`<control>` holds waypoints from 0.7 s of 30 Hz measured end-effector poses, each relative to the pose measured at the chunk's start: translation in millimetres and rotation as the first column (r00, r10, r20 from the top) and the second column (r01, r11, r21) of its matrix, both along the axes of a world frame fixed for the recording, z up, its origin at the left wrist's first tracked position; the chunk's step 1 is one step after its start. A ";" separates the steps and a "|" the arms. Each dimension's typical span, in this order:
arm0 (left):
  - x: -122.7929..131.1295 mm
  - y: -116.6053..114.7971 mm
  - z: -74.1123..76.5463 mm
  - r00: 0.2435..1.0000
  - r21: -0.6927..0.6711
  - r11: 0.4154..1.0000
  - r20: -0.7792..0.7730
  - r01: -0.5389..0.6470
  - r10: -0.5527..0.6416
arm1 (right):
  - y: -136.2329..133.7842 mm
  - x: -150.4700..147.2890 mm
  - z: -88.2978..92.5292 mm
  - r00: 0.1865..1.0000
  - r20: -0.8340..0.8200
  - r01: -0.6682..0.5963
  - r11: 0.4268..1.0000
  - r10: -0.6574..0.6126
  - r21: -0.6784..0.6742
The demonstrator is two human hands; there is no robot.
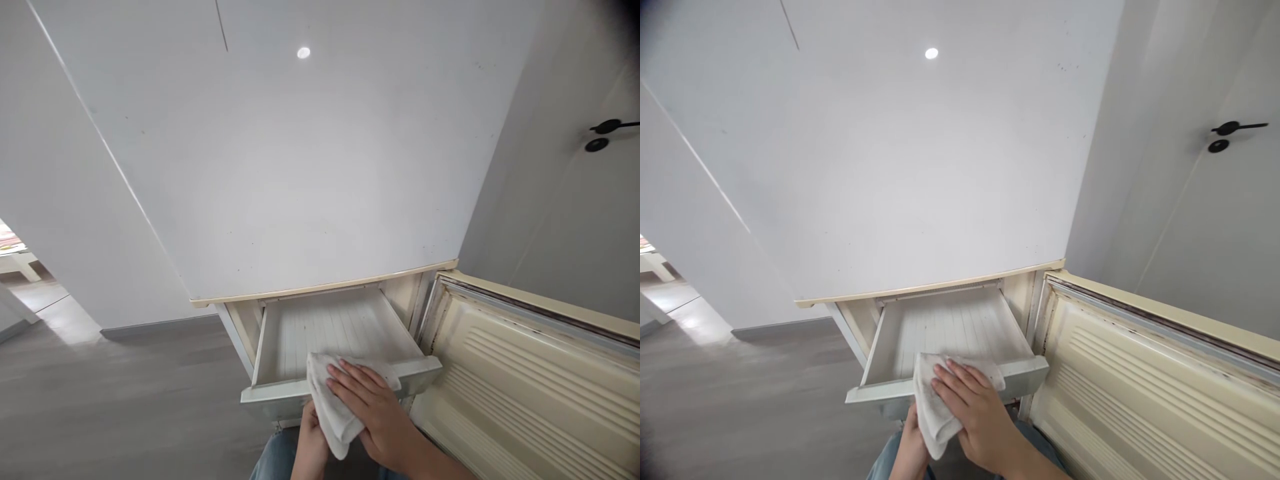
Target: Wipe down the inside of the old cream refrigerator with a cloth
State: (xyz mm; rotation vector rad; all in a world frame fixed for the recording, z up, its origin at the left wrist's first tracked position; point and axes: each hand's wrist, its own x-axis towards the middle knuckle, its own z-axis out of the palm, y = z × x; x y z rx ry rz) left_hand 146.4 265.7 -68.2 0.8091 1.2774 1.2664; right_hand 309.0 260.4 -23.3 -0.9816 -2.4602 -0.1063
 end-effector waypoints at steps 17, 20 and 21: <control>6.8 0.3 15.2 0.966 0.021 0.966 0.015 0.256 -0.257 | -17.5 113.4 -61.5 0.774 -0.526 0.468 0.878 -0.353 0.098; 7.0 7.9 25.3 0.977 0.039 0.979 0.068 0.202 -0.204 | -31.3 108.6 -68.5 0.339 -0.712 0.594 0.726 -0.615 -0.345; 6.8 11.6 28.6 0.977 0.049 0.980 0.084 0.191 -0.194 | -36.0 105.9 -70.9 0.168 -0.696 0.588 0.637 -0.698 -0.498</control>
